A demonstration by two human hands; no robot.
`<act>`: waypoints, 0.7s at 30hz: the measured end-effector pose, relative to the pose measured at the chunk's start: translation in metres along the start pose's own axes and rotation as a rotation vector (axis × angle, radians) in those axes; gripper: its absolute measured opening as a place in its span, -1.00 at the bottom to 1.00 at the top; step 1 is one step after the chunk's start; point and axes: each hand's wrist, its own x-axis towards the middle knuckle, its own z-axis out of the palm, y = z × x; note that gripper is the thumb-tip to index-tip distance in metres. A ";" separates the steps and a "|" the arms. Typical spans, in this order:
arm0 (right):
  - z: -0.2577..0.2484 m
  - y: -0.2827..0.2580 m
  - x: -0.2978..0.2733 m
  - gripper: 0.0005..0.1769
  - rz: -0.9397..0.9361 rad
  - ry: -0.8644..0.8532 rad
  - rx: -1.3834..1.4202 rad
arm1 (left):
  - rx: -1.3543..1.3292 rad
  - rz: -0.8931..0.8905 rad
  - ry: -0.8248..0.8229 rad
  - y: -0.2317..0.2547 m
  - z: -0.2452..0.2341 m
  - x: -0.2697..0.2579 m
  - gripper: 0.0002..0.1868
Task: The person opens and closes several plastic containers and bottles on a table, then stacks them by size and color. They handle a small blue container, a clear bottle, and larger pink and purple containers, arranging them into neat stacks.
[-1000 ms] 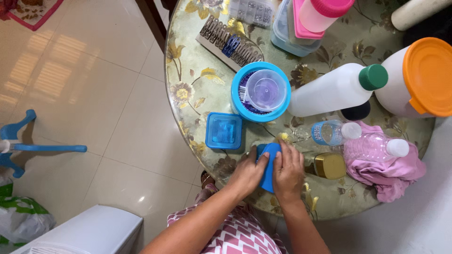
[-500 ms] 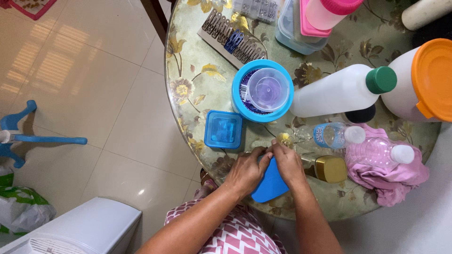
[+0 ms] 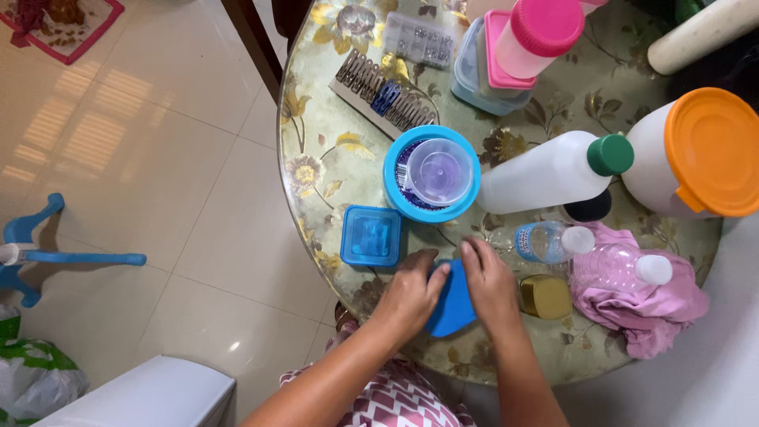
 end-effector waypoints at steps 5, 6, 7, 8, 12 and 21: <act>-0.008 -0.022 -0.065 -0.44 -0.364 0.158 -0.337 | 0.302 0.271 0.263 -0.016 -0.045 -0.002 -0.53; -0.004 -0.024 -0.076 -0.40 -0.387 0.140 -0.419 | 0.416 0.241 0.339 -0.023 -0.056 0.003 -0.48; 0.000 -0.025 -0.084 -0.37 -0.377 0.104 -0.400 | 0.528 0.210 0.412 -0.031 -0.067 0.008 -0.43; 0.003 -0.024 -0.091 -0.35 -0.367 0.069 -0.382 | 0.517 0.175 0.437 -0.039 -0.075 0.012 -0.38; 0.010 -0.018 -0.084 -0.37 -0.385 0.033 -0.234 | 0.345 -0.048 0.359 -0.059 -0.088 0.031 -0.49; 0.011 -0.016 -0.066 -0.47 -0.352 -0.067 -0.205 | 0.068 -0.203 0.260 -0.071 -0.099 0.028 -0.68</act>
